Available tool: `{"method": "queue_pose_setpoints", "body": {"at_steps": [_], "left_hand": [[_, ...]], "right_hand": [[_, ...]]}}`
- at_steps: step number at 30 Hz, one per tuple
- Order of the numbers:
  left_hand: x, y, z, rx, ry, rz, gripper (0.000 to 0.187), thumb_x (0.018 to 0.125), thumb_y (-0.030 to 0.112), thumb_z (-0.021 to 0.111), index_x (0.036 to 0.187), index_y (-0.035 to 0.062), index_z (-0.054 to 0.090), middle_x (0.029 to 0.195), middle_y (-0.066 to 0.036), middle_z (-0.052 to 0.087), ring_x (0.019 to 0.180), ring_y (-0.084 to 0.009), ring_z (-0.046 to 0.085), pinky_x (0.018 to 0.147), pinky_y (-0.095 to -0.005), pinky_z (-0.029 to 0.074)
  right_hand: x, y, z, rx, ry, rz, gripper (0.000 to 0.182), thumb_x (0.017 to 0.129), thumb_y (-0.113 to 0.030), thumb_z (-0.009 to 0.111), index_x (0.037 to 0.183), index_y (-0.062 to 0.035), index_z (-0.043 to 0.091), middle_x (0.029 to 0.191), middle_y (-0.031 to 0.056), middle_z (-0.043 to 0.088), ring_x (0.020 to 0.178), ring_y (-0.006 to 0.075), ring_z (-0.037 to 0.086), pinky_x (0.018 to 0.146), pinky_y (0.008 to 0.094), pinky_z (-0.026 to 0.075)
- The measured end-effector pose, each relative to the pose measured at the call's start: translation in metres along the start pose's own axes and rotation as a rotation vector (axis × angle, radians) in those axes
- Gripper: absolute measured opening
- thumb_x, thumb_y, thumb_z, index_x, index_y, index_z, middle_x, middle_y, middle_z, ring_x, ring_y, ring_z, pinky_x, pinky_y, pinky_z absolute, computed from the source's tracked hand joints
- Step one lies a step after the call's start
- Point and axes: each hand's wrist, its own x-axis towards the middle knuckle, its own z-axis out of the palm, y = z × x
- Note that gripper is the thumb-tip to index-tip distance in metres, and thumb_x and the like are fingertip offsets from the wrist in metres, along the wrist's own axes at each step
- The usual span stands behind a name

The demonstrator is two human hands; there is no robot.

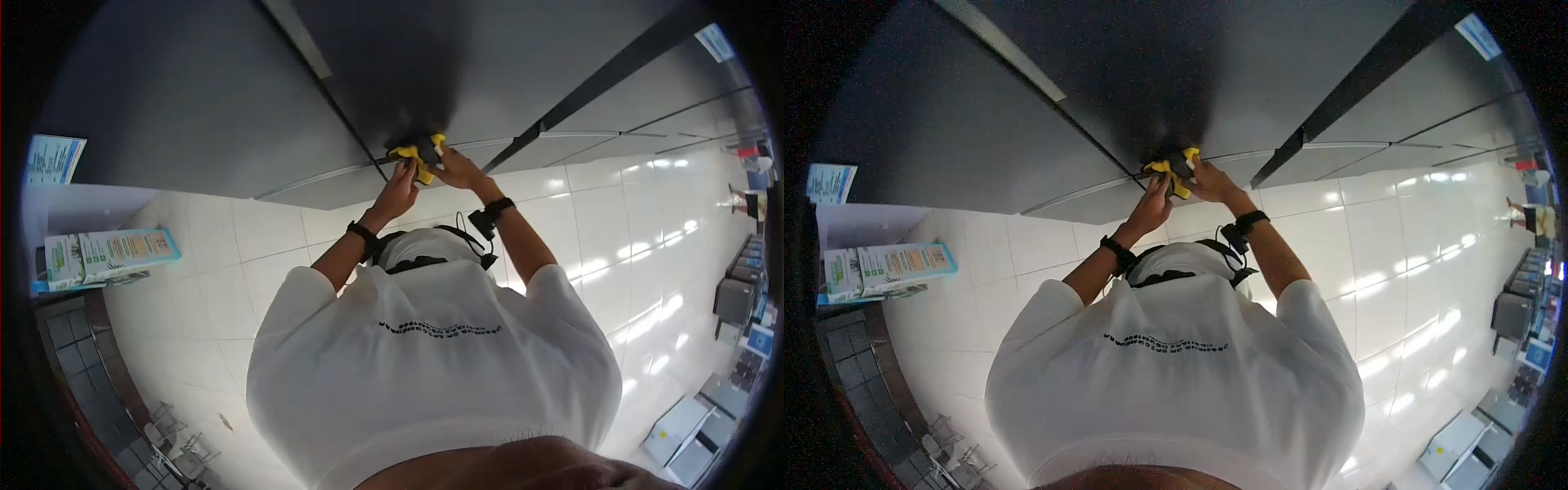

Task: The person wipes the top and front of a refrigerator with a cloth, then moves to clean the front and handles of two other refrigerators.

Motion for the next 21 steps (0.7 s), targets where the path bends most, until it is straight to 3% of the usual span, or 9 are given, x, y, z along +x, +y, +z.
{"method": "queue_pose_setpoints", "body": {"at_steps": [1,3,8,10,12,14,17,19,21], "left_hand": [[0.004,0.01,-0.011,0.003,-0.004,0.007,0.062,0.09,0.007,0.049,0.145,-0.0016,0.022,0.138,-0.031,0.028,0.127,-0.0447,0.038,0.101,-0.0457,0.038],[0.013,0.033,-0.034,0.034,0.143,0.283,0.063,0.083,0.0,0.052,0.142,-0.0044,0.028,0.124,-0.027,0.037,0.104,-0.0388,0.053,0.088,-0.042,0.047],[0.06,0.157,-0.088,-0.05,0.366,0.495,0.06,0.083,0.0,0.052,0.14,0.0,0.035,0.121,-0.023,0.04,0.101,-0.0331,0.054,0.086,-0.0406,0.046],[0.086,0.197,-0.076,-0.054,0.434,0.565,0.059,0.083,-0.001,0.051,0.14,0.0007,0.037,0.12,-0.022,0.04,0.101,-0.0329,0.054,0.087,-0.0406,0.046],[0.099,0.203,-0.075,-0.193,0.18,0.498,0.062,0.085,0.0,0.051,0.143,0.0002,0.03,0.126,-0.022,0.039,0.116,-0.0382,0.047,0.098,-0.0428,0.04],[0.11,0.191,-0.044,-0.101,0.11,0.514,0.062,0.085,-0.001,0.05,0.143,0.001,0.031,0.128,-0.022,0.038,0.117,-0.0382,0.047,0.098,-0.0432,0.04],[0.127,0.135,0.019,-0.027,0.033,0.495,0.059,0.085,-0.001,0.049,0.141,0.0022,0.033,0.131,-0.022,0.037,0.119,-0.0387,0.046,0.1,-0.0446,0.04],[0.132,0.12,0.051,-0.045,0.03,0.477,0.057,0.085,-0.001,0.048,0.14,0.0025,0.035,0.134,-0.022,0.035,0.12,-0.0393,0.045,0.102,-0.0455,0.039],[0.122,0.104,0.058,-0.156,-0.045,0.262,0.048,0.086,0.001,0.049,0.134,0.0008,0.041,0.132,-0.021,0.04,0.12,-0.0388,0.045,0.101,-0.0455,0.039]], "right_hand": [[0.001,-0.007,-0.015,0.082,-0.063,-0.007,0.056,0.091,-0.043,0.056,0.127,-0.0032,0.04,0.119,0.0259,0.055,0.112,0.0405,0.054,0.093,0.0466,0.044],[-0.014,-0.037,-0.046,0.27,0.368,-0.192,0.055,0.083,-0.036,0.068,0.118,0.0014,0.048,0.105,0.0256,0.061,0.097,0.041,0.061,0.083,0.0443,0.049],[-0.045,-0.094,-0.167,0.231,0.736,-0.203,0.056,0.081,-0.034,0.07,0.117,0.0027,0.048,0.094,0.021,0.065,0.087,0.0364,0.066,0.076,0.0414,0.051],[-0.062,-0.082,-0.207,0.179,0.893,-0.221,0.05,0.08,-0.028,0.068,0.116,0.0027,0.052,0.094,0.0201,0.067,0.088,0.0322,0.067,0.077,0.0402,0.051],[-0.056,-0.042,-0.217,0.276,0.877,-0.14,0.048,0.08,-0.027,0.067,0.116,0.0026,0.054,0.095,0.0202,0.067,0.088,0.0321,0.067,0.078,0.04,0.051],[-0.058,-0.001,-0.209,0.389,0.863,-0.065,0.047,0.08,-0.026,0.066,0.115,0.0025,0.055,0.095,0.0204,0.067,0.088,0.0321,0.067,0.079,0.0398,0.051],[-0.053,0.043,-0.171,0.248,0.944,-0.036,0.043,0.081,-0.026,0.063,0.114,0.0011,0.058,0.096,0.0219,0.067,0.089,0.0376,0.066,0.08,0.0407,0.051],[-0.057,0.07,-0.151,0.214,0.792,0.24,0.04,0.082,-0.027,0.061,0.112,0.0,0.059,0.095,0.0241,0.067,0.093,0.0418,0.064,0.081,0.0433,0.05],[-0.058,0.076,-0.131,0.16,0.619,0.343,0.037,0.084,-0.026,0.06,0.11,-0.0006,0.06,0.096,0.0257,0.066,0.097,0.0437,0.061,0.08,0.0459,0.049]]}}
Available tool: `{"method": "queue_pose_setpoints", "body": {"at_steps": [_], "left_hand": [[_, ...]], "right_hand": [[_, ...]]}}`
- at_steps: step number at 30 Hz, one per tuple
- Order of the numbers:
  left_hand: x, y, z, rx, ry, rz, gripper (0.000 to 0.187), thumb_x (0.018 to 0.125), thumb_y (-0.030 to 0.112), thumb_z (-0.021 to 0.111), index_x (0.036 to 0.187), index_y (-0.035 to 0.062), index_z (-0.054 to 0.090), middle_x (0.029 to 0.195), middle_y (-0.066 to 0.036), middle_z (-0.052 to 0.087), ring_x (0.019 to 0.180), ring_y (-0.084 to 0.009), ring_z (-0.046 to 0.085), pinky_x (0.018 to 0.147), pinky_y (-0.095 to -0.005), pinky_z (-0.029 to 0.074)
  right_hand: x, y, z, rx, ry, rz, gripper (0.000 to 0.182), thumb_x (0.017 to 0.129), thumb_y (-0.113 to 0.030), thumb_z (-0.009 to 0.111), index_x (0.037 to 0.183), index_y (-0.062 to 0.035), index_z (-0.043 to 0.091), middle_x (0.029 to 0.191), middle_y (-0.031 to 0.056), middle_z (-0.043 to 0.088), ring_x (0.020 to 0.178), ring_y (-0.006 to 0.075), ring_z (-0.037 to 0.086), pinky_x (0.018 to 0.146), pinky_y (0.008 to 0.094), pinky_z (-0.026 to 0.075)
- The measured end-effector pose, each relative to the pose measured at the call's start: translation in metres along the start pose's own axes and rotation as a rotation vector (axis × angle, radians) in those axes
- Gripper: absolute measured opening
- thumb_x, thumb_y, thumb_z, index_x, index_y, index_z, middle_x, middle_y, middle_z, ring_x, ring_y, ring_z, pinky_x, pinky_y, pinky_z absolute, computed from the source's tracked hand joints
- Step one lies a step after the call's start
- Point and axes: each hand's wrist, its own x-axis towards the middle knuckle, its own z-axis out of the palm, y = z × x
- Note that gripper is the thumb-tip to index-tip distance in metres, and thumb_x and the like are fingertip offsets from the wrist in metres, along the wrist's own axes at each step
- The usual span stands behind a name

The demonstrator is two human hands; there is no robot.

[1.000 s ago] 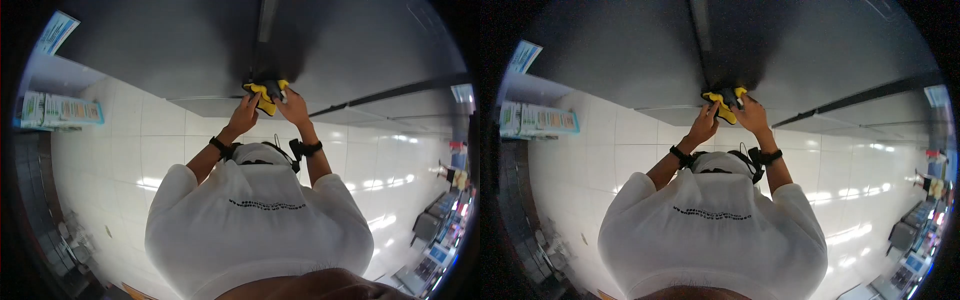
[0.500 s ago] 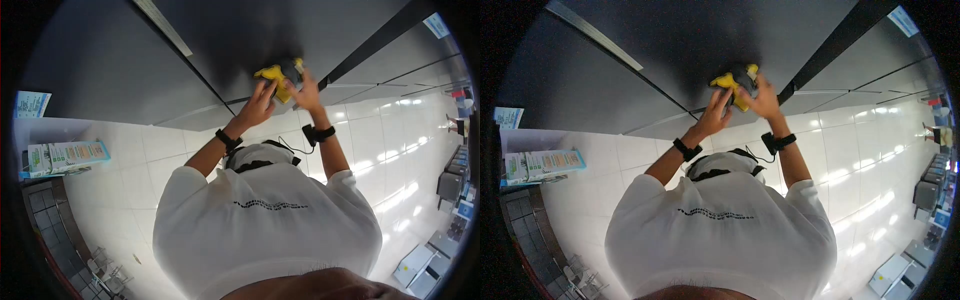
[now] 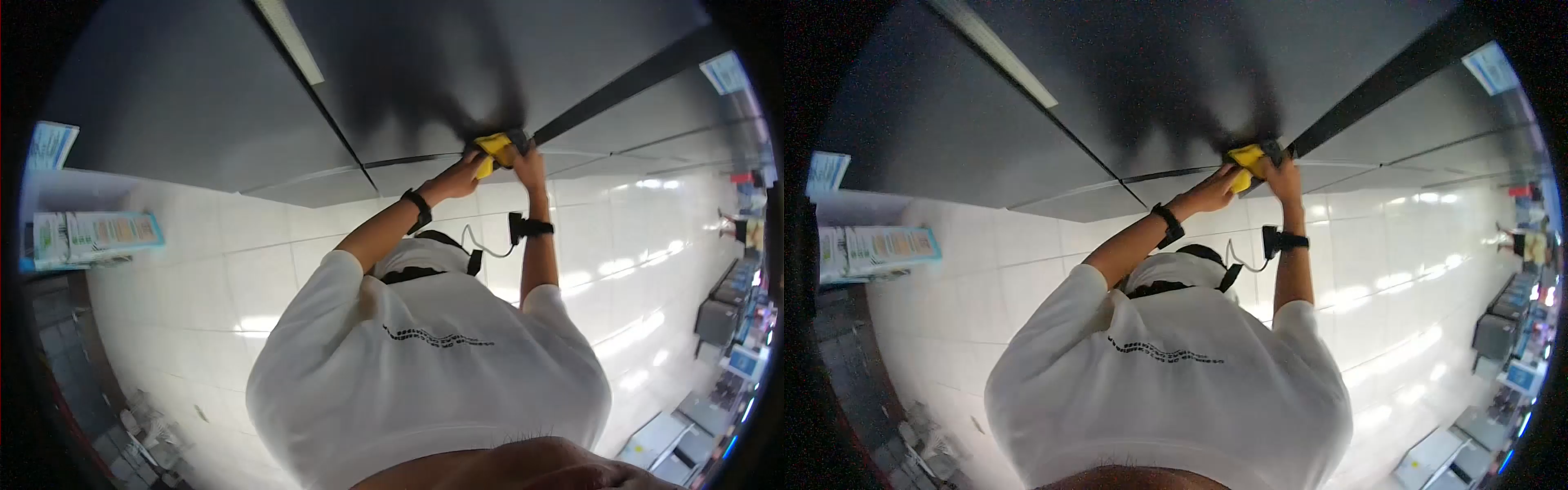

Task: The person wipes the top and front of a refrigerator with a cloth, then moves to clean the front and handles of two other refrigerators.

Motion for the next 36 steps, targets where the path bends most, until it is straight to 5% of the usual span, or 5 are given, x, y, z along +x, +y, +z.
{"method": "queue_pose_setpoints", "body": {"at_steps": [5,15,22,30,36], "left_hand": [[-0.014,-0.014,-0.026,-0.056,0.145,-0.064,0.035,0.089,0.003,0.05,0.124,-0.0012,0.047,0.124,-0.021,0.048,0.121,-0.0356,0.045,0.102,-0.0418,0.038],[-0.099,0.163,-0.171,0.025,0.779,0.208,0.048,0.086,-0.001,0.054,0.133,-0.0013,0.045,0.12,-0.019,0.051,0.11,-0.0306,0.052,0.096,-0.0334,0.04],[-0.115,0.133,-0.187,-0.044,0.877,-0.042,0.044,0.084,-0.004,0.05,0.127,0.0032,0.057,0.106,-0.012,0.058,0.091,-0.0213,0.056,0.082,-0.0281,0.045],[-0.125,0.073,-0.147,-0.347,0.699,-0.569,0.059,0.081,-0.006,0.054,0.138,0.0042,0.041,0.122,-0.016,0.056,0.116,-0.0234,0.054,0.099,-0.0311,0.043],[-0.113,0.212,-0.242,-0.347,0.755,0.015,0.061,0.076,0.003,0.065,0.134,0.0075,0.047,0.136,-0.018,0.045,0.131,-0.033,0.04,0.105,-0.0414,0.035]], "right_hand": [[0.009,-0.03,0.011,0.118,-0.398,-0.298,0.028,0.092,-0.021,0.058,0.103,0.0046,0.061,0.081,0.015,0.065,0.077,0.0166,0.059,0.072,0.0313,0.047],[-0.056,-0.227,-0.067,0.618,-0.283,-0.704,0.019,0.094,-0.013,0.059,0.105,0.0021,0.06,0.086,-0.001,0.061,0.078,0.0053,0.05,0.069,0.0215,0.043],[-0.044,-0.219,-0.041,0.545,-0.338,-0.575,0.021,0.091,-0.012,0.061,0.105,0.0045,0.059,0.081,0.0081,0.065,0.07,0.0108,0.057,0.062,0.0277,0.047],[-0.032,-0.193,0.005,-0.085,-0.662,-0.511,0.043,0.095,-0.03,0.054,0.12,0.0046,0.048,0.091,0.0223,0.064,0.083,0.0319,0.064,0.074,0.0397,0.049],[-0.039,-0.27,-0.061,0.357,-0.436,-0.614,0.038,0.096,-0.028,0.055,0.121,0.0006,0.049,0.106,0.0154,0.063,0.093,0.0224,0.06,0.082,0.0373,0.047]]}}
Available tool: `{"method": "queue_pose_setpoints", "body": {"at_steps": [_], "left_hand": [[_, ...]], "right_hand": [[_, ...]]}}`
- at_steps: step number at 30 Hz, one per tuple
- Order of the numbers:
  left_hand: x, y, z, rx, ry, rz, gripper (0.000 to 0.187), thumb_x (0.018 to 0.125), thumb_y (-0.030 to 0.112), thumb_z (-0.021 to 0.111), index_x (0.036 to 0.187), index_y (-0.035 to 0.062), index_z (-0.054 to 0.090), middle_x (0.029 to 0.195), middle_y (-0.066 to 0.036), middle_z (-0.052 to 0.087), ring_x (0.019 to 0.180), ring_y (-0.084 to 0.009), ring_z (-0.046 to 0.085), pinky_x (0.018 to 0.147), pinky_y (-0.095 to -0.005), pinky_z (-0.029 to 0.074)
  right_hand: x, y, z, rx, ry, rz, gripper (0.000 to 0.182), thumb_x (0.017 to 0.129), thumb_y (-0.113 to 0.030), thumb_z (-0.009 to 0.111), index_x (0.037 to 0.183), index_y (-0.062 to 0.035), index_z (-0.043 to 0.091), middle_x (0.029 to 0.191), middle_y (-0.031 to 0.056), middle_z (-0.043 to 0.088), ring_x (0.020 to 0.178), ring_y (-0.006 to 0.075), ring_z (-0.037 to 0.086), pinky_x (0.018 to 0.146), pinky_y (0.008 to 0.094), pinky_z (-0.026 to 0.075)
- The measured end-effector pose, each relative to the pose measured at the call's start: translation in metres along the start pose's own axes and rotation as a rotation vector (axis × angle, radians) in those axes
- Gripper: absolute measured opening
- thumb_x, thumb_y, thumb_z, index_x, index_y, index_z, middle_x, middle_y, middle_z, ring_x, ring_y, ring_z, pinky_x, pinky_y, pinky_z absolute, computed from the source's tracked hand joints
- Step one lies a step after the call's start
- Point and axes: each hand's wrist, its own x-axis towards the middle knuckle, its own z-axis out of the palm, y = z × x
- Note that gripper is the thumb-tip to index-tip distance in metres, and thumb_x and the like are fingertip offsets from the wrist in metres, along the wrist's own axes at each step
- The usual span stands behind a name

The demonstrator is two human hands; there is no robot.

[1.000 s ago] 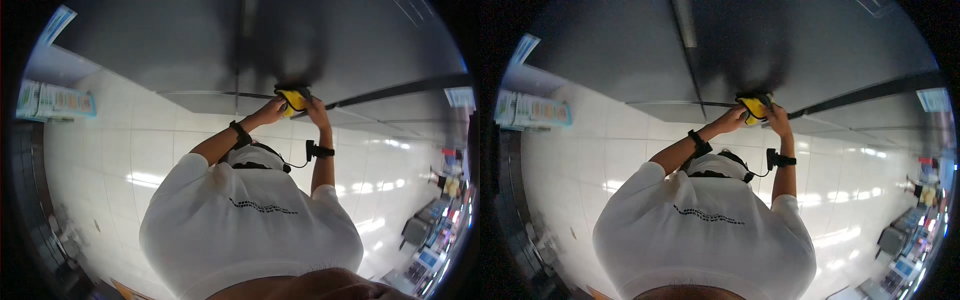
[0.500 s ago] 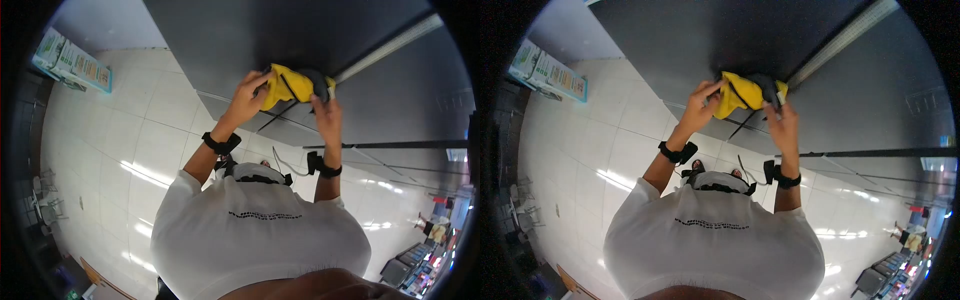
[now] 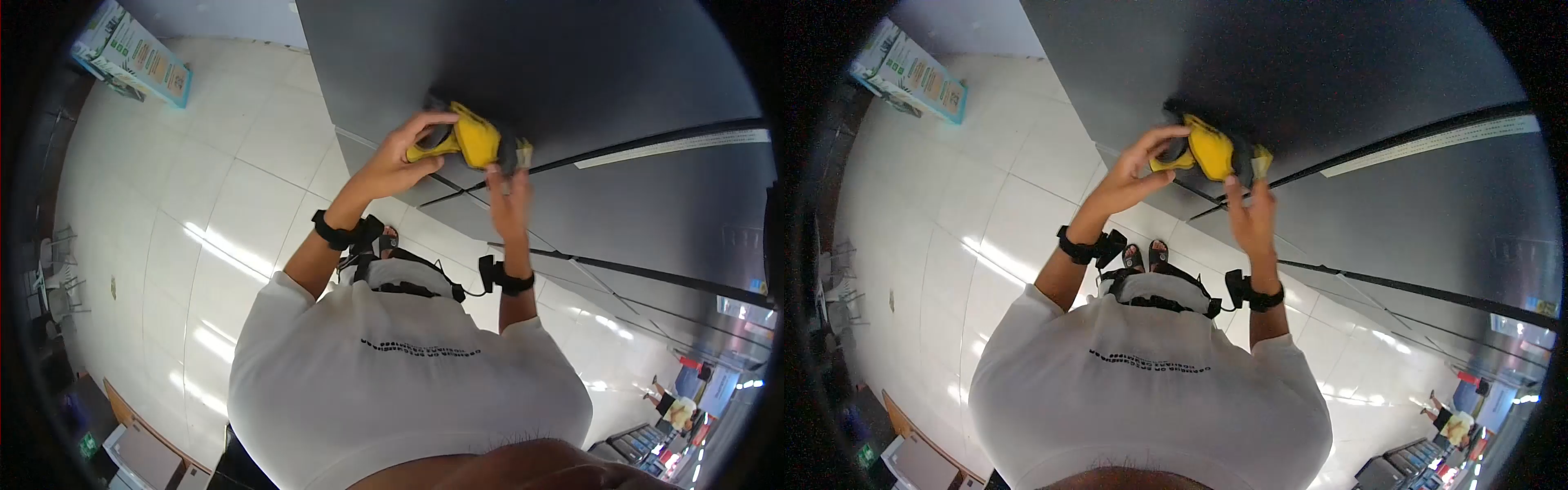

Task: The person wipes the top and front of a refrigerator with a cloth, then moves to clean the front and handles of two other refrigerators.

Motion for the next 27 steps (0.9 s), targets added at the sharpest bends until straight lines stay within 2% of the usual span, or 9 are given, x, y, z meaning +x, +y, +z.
{"method": "queue_pose_setpoints", "body": {"at_steps": [1,2,4,8,11,14,20,21,27], "left_hand": [[0.003,0.025,-0.001,0.067,0.0,0.088,0.061,0.076,0.004,0.065,0.134,0.0081,0.047,0.137,-0.019,0.043,0.132,-0.0348,0.037,0.106,-0.0443,0.033],[0.003,0.048,0.0,0.082,0.007,0.079,0.061,0.076,0.004,0.065,0.134,0.0081,0.047,0.137,-0.019,0.043,0.132,-0.0348,0.037,0.106,-0.0443,0.033],[-0.001,0.087,-0.007,0.359,-0.062,0.32,0.066,0.076,0.005,0.066,0.138,0.0078,0.043,0.144,-0.017,0.037,0.136,-0.0359,0.032,0.113,-0.0475,0.022],[0.003,0.072,0.0,0.582,0.083,0.26,0.067,0.076,0.01,0.067,0.138,0.005,0.04,0.146,-0.029,0.024,0.136,-0.0443,0.026,0.11,-0.0483,0.025],[0.005,0.033,-0.012,0.791,0.244,0.188,0.067,0.075,0.011,0.066,0.134,-0.003,0.038,0.146,-0.033,0.019,0.134,-0.0501,0.021,0.11,-0.0507,0.023],[-0.01,-0.016,-0.033,0.949,0.292,0.148,0.073,0.07,0.01,0.067,0.136,-0.0004,0.037,0.142,-0.028,0.028,0.132,-0.0491,0.026,0.109,-0.0522,0.024],[-0.057,-0.086,-0.032,1.046,0.116,0.026,0.083,0.061,0.01,0.07,0.137,0.0031,0.037,0.139,-0.025,0.033,0.132,-0.0491,0.024,0.111,-0.0582,0.018],[-0.059,-0.083,-0.033,0.978,0.058,-0.06,0.085,0.06,0.008,0.071,0.137,0.003,0.036,0.14,-0.025,0.032,0.133,-0.0493,0.021,0.112,-0.0589,0.014],[-0.016,-0.017,-0.037,1.131,0.058,0.172,0.082,0.065,0.014,0.072,0.136,-0.0016,0.035,0.141,-0.031,0.028,0.135,-0.0532,0.016,0.111,-0.0579,0.017]], "right_hand": [[0.003,-0.011,-0.008,0.125,0.099,-0.131,0.036,0.095,-0.025,0.056,0.121,-0.0007,0.05,0.11,0.0127,0.062,0.093,0.0194,0.059,0.082,0.0366,0.047],[0.002,-0.015,-0.017,0.145,0.158,-0.119,0.04,0.094,-0.01,0.055,0.131,-0.0006,0.041,0.115,0.0056,0.056,0.103,0.0135,0.051,0.09,0.0281,0.041],[0.007,-0.067,-0.009,0.46,0.191,-0.108,0.042,0.094,-0.008,0.054,0.133,-0.0003,0.038,0.117,0.0077,0.054,0.103,0.014,0.051,0.09,0.0279,0.041],[0.026,-0.107,0.009,0.414,-0.044,-0.274,0.048,0.09,-0.013,0.063,0.13,0.0011,0.041,0.121,0.014,0.056,0.11,0.0199,0.054,0.096,0.035,0.041],[0.046,-0.109,0.026,0.115,-0.13,-0.41,0.052,0.089,-0.026,0.063,0.126,0.0038,0.042,0.109,0.0241,0.061,0.101,0.0392,0.062,0.086,0.0415,0.048],[0.054,-0.091,0.066,0.031,-0.214,-0.397,0.055,0.089,-0.028,0.062,0.129,0.0052,0.042,0.109,0.0277,0.06,0.1,0.0437,0.061,0.085,0.0438,0.049],[0.033,-0.009,0.098,-0.005,-0.657,-0.069,0.065,0.089,-0.027,0.061,0.139,0.0026,0.031,0.137,0.028,0.043,0.125,0.0393,0.047,0.099,0.0423,0.04],[0.03,-0.005,0.093,0.066,-0.694,-0.173,0.068,0.09,-0.028,0.061,0.14,0.0036,0.027,0.14,0.0272,0.038,0.131,0.0369,0.04,0.106,0.0402,0.034],[0.037,-0.053,0.036,0.292,-0.563,-0.144,0.067,0.09,-0.025,0.062,0.14,0.0024,0.026,0.134,0.0226,0.044,0.128,0.0286,0.041,0.107,0.0381,0.031]]}}
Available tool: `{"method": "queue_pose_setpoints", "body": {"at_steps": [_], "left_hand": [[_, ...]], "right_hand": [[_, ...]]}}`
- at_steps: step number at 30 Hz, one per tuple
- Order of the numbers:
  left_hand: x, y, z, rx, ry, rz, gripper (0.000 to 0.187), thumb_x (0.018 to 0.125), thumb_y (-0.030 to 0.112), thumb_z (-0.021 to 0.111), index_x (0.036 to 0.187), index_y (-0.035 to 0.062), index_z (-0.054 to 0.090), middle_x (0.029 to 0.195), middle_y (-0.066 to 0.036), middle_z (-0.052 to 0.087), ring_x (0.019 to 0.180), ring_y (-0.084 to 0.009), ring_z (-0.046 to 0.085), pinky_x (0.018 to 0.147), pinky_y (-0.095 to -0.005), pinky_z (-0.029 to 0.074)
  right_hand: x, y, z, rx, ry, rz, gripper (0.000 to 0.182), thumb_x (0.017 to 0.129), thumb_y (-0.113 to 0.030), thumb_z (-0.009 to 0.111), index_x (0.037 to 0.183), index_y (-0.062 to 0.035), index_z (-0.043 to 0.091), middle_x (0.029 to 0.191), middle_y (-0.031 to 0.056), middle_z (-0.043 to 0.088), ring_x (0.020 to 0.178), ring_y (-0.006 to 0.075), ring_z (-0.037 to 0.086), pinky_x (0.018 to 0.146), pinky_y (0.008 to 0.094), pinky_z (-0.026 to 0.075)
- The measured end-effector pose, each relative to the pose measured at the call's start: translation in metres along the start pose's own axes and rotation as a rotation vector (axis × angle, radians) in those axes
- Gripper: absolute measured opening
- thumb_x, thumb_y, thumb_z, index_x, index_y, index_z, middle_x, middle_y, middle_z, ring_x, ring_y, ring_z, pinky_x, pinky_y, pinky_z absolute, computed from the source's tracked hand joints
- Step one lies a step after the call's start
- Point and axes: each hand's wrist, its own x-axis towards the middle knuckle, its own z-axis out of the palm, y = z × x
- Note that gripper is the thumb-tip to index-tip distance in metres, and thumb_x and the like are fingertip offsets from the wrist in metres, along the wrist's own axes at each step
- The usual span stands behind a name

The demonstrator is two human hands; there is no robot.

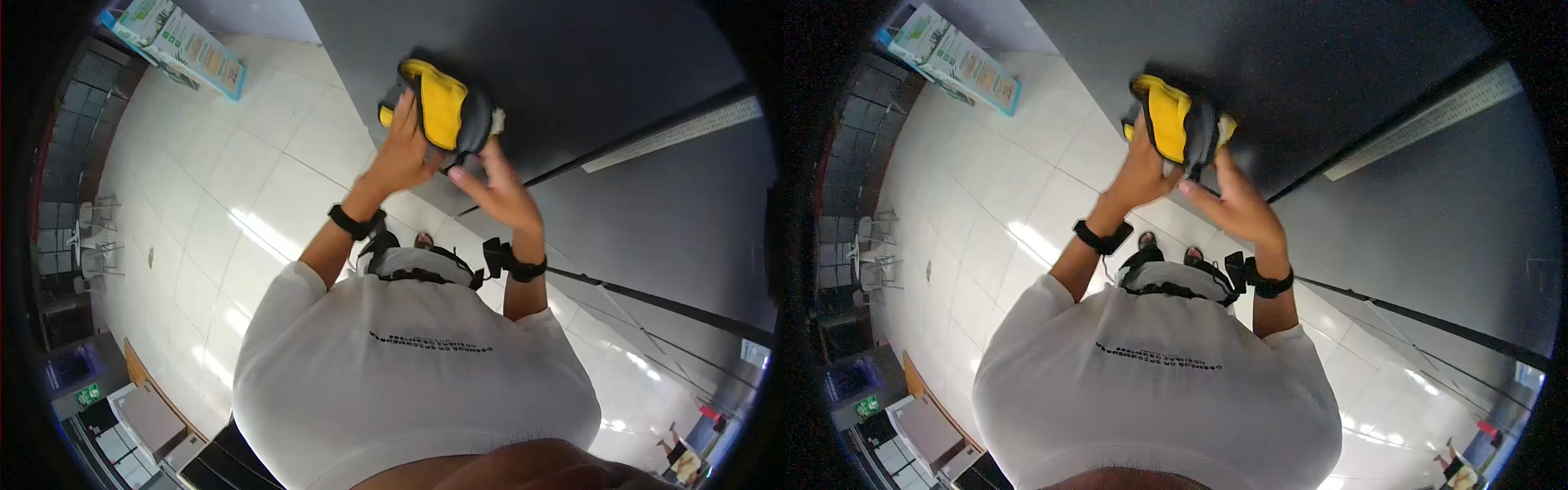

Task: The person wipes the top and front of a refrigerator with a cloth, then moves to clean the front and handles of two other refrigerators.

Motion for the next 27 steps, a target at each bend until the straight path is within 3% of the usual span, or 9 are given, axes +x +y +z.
{"method": "queue_pose_setpoints", "body": {"at_steps": [4,8,11,12,15,17,20,23,27], "left_hand": [[0.049,-0.002,-0.045,0.06,0.271,0.146,0.077,0.07,0.019,0.07,0.135,-0.0053,0.036,0.139,-0.031,0.031,0.134,-0.0506,0.021,0.11,-0.0578,0.019],[0.083,-0.022,-0.075,0.191,0.473,0.1,0.087,0.078,0.044,0.063,0.145,0.0045,0.025,0.151,-0.023,0.018,0.139,-0.0455,0.013,0.108,-0.0641,-0.003],[0.091,-0.045,-0.092,0.234,0.457,-0.083,0.08,0.084,0.038,0.062,0.145,0.0029,0.025,0.155,-0.023,0.012,0.143,-0.0397,0.004,0.11,-0.0626,0.008],[0.091,-0.063,-0.089,0.361,0.5,0.06,0.083,0.078,0.049,0.064,0.141,0.0051,0.032,0.149,-0.023,0.023,0.137,-0.0439,0.014,0.108,-0.0638,-0.001],[0.078,-0.078,-0.075,0.159,0.396,0.118,0.065,0.08,0.034,0.066,0.132,0.0028,0.042,0.135,-0.026,0.034,0.137,-0.0436,0.019,0.106,-0.0643,0.008],[0.062,-0.083,-0.064,0.033,0.236,0.179,0.065,0.08,0.034,0.067,0.132,0.0046,0.043,0.139,-0.026,0.031,0.138,-0.043,0.018,0.106,-0.0646,0.008],[0.03,-0.097,-0.039,-0.006,0.167,0.1,0.055,0.078,0.031,0.068,0.124,0.0057,0.052,0.139,-0.023,0.034,0.138,-0.0426,0.019,0.106,-0.0646,0.01],[-0.012,-0.133,-0.009,-0.009,0.195,-0.038,0.057,0.077,0.029,0.069,0.126,0.0061,0.051,0.139,-0.021,0.037,0.138,-0.0424,0.02,0.106,-0.0628,0.013],[-0.037,-0.163,-0.004,-0.183,0.328,-0.238,0.07,0.076,0.028,0.07,0.137,0.0065,0.043,0.146,-0.017,0.032,0.137,-0.0427,0.023,0.107,-0.0579,0.014]], "right_hand": [[0.011,-0.049,-0.007,0.196,0.217,-0.302,0.068,0.087,-0.012,0.064,0.141,0.0013,0.026,0.136,0.0172,0.042,0.127,0.0254,0.041,0.107,0.0402,0.03],[0.028,-0.082,0.008,0.242,0.405,-0.385,0.071,0.085,-0.004,0.063,0.144,0.0004,0.024,0.14,0.0163,0.038,0.128,0.025,0.041,0.106,0.0405,0.032],[0.058,-0.092,0.023,0.251,0.509,-0.661,0.072,0.083,0.0,0.061,0.144,-0.0008,0.023,0.138,0.0133,0.039,0.124,0.0224,0.042,0.1,0.0353,0.037],[0.069,-0.095,0.029,0.116,0.547,-0.636,0.073,0.083,-0.001,0.062,0.144,-0.0009,0.023,0.137,0.0137,0.039,0.123,0.0224,0.043,0.099,0.0365,0.038],[0.106,-0.092,0.046,-0.253,0.603,-0.527,0.078,0.076,-0.011,0.072,0.142,-0.0009,0.031,0.135,0.0229,0.042,0.125,0.0326,0.045,0.101,0.0406,0.039],[0.131,-0.075,0.055,-0.686,0.72,-0.696,0.076,0.073,-0.009,0.073,0.14,-0.0021,0.037,0.129,0.0242,0.045,0.12,0.0349,0.048,0.098,0.0412,0.041],[0.13,-0.035,0.079,-0.766,0.802,-0.615,0.066,0.072,-0.01,0.074,0.132,-0.004,0.046,0.12,0.0213,0.047,0.106,0.0387,0.052,0.088,0.0442,0.045],[0.118,0.029,0.095,-0.928,0.64,-0.491,0.061,0.071,-0.011,0.075,0.126,-0.0064,0.05,0.12,0.0215,0.046,0.105,0.0374,0.052,0.083,0.0448,0.046],[0.113,0.039,0.12,-0.939,0.103,-0.208,0.059,0.073,-0.01,0.071,0.127,-0.0027,0.047,0.117,0.0249,0.046,0.107,0.0414,0.05,0.087,0.0465,0.044]]}}
